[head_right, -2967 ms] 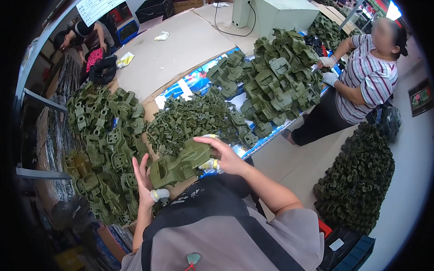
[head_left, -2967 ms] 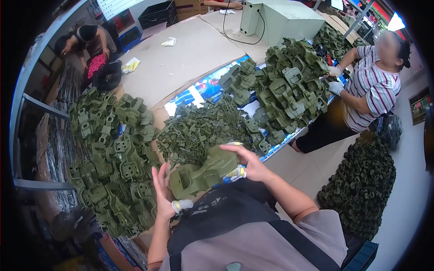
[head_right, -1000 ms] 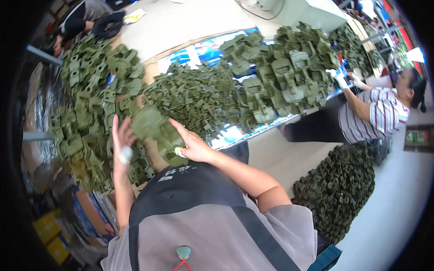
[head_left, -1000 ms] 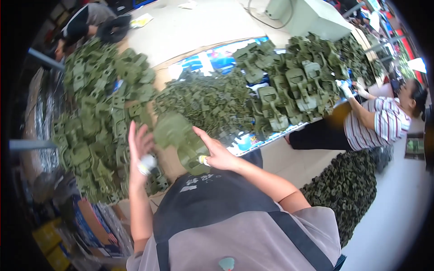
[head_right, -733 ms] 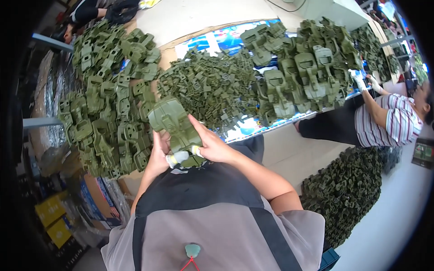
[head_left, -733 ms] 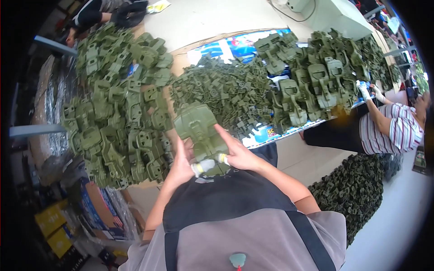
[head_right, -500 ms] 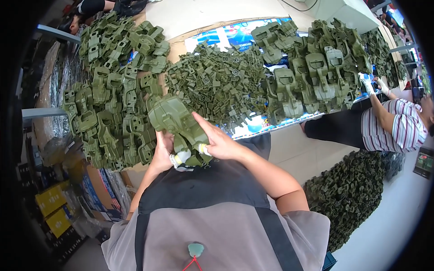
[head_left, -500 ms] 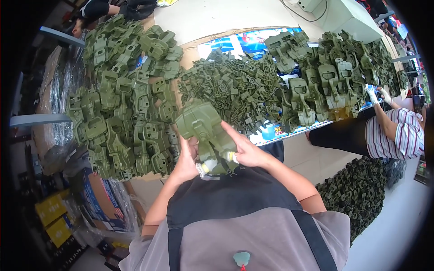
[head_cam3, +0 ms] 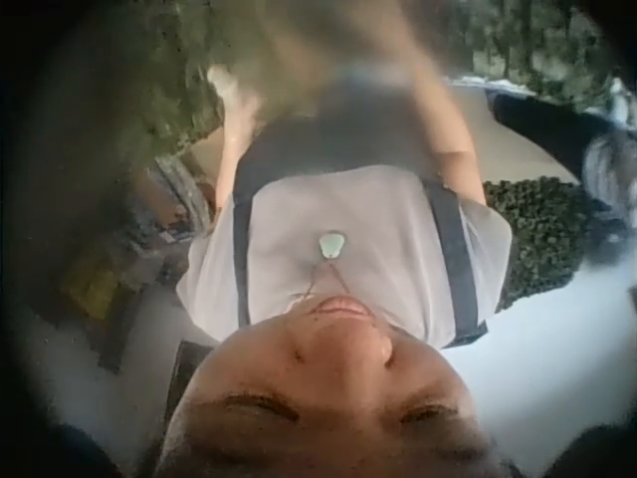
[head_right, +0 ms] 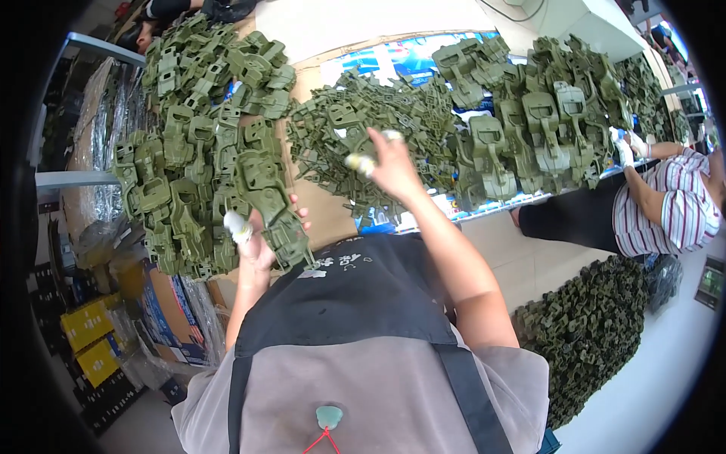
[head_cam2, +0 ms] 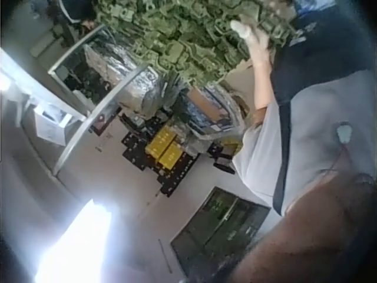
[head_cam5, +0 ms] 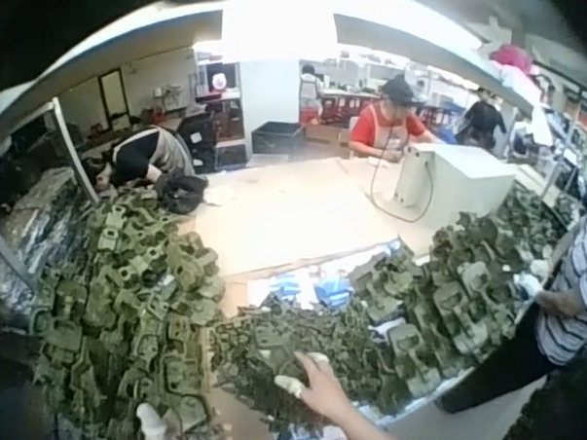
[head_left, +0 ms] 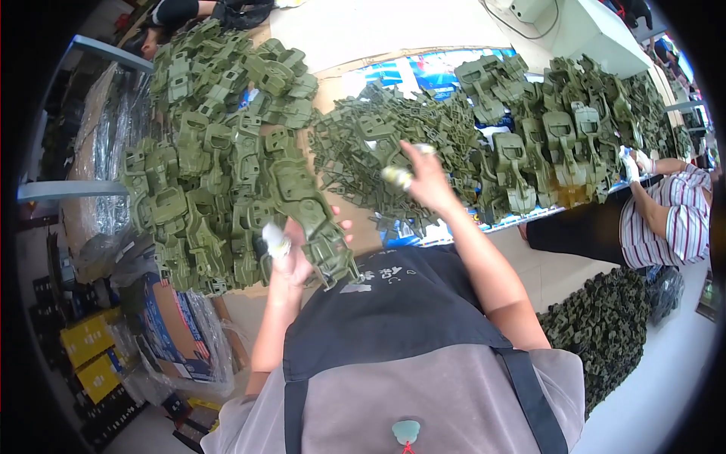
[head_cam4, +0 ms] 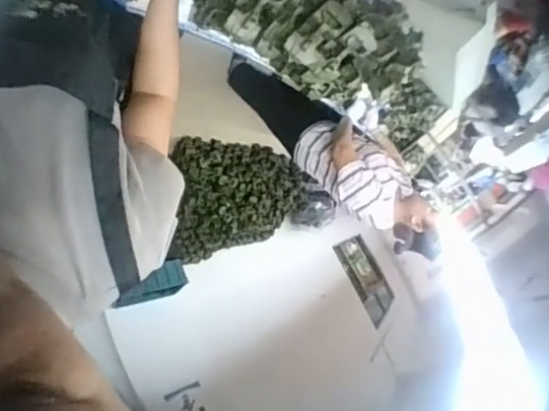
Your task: The person assembles small green plastic toy components by hand at a workbench.
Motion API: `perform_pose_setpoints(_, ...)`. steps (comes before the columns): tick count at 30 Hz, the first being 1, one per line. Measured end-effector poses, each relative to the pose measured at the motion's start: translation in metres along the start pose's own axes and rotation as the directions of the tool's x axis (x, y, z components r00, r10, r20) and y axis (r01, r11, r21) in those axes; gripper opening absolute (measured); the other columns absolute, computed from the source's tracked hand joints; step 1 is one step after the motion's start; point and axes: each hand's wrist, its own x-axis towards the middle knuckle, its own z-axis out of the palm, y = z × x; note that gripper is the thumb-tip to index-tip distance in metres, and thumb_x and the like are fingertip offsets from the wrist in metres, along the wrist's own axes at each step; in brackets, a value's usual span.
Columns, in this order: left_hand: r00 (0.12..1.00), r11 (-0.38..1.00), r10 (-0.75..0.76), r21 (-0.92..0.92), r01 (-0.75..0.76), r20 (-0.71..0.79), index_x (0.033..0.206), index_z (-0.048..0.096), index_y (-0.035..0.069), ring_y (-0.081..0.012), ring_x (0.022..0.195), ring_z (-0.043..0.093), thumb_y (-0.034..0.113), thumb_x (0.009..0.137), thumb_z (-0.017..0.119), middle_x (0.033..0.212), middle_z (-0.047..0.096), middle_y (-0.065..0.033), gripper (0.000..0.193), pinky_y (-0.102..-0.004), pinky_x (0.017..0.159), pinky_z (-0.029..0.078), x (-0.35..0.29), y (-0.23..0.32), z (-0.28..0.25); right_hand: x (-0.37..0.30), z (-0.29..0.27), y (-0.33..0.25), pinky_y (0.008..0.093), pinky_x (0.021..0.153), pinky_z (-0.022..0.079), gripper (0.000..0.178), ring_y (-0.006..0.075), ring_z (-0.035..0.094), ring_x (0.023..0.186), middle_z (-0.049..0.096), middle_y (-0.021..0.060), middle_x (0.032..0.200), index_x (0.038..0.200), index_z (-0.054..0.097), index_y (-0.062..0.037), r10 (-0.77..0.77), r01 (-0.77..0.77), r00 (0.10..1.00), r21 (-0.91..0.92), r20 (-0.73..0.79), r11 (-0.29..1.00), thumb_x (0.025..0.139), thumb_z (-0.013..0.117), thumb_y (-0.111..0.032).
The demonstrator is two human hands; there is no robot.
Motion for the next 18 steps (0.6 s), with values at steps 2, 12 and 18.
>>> perform_pose_setpoints(2, 0.993, 0.999, -0.028, -0.034, 0.024, -0.116, 0.121, 0.038, 0.0, -0.0353, 0.099, 0.054, 0.069, 0.071, 0.048, 0.111, 0.051, -0.0176, 0.085, -0.0475, 0.084, 0.046, 0.004, -0.004, -0.01, 0.017, -0.024, 0.019, 0.0362, 0.08, 0.043, 0.038, 0.0311, 0.051, 0.092, 0.054, 0.0162, 0.097, 0.108, 0.054, -0.0094, -0.006, -0.01, 0.992, -0.126, -0.129, 0.992, 0.073, 0.065, -0.018)
perform_pose_setpoints(12, 0.967, 0.955, -0.063, 0.267, 0.13, -0.246, 0.108, 0.051, 0.004, -0.0257, 0.077, 0.064, 0.046, 0.077, 0.058, 0.092, 0.061, -0.0153, 0.052, -0.0356, 0.062, 0.054, 0.02, 0.006, -0.004, 0.04, -0.01, 0.072, 0.0402, 0.07, 0.044, 0.015, 0.0301, 0.053, 0.081, 0.054, 0.0123, 0.081, 0.082, 0.056, -0.0122, 0.004, -0.072, 0.985, -0.385, -0.175, 0.92, 0.069, 0.056, -0.006)
perform_pose_setpoints(18, 0.966, 0.934, -0.059, 0.328, 0.143, -0.251, 0.12, 0.042, 0.003, -0.0245, 0.09, 0.061, 0.043, 0.075, 0.063, 0.104, 0.057, -0.0123, 0.064, -0.0341, 0.081, 0.049, 0.007, 0.021, 0.024, 0.03, -0.043, 0.035, 0.0419, 0.068, 0.044, 0.029, 0.0332, 0.056, 0.078, 0.056, 0.0131, 0.083, 0.094, 0.046, -0.0087, 0.04, -0.074, 0.983, -0.184, -0.181, 0.98, 0.07, 0.06, -0.002)
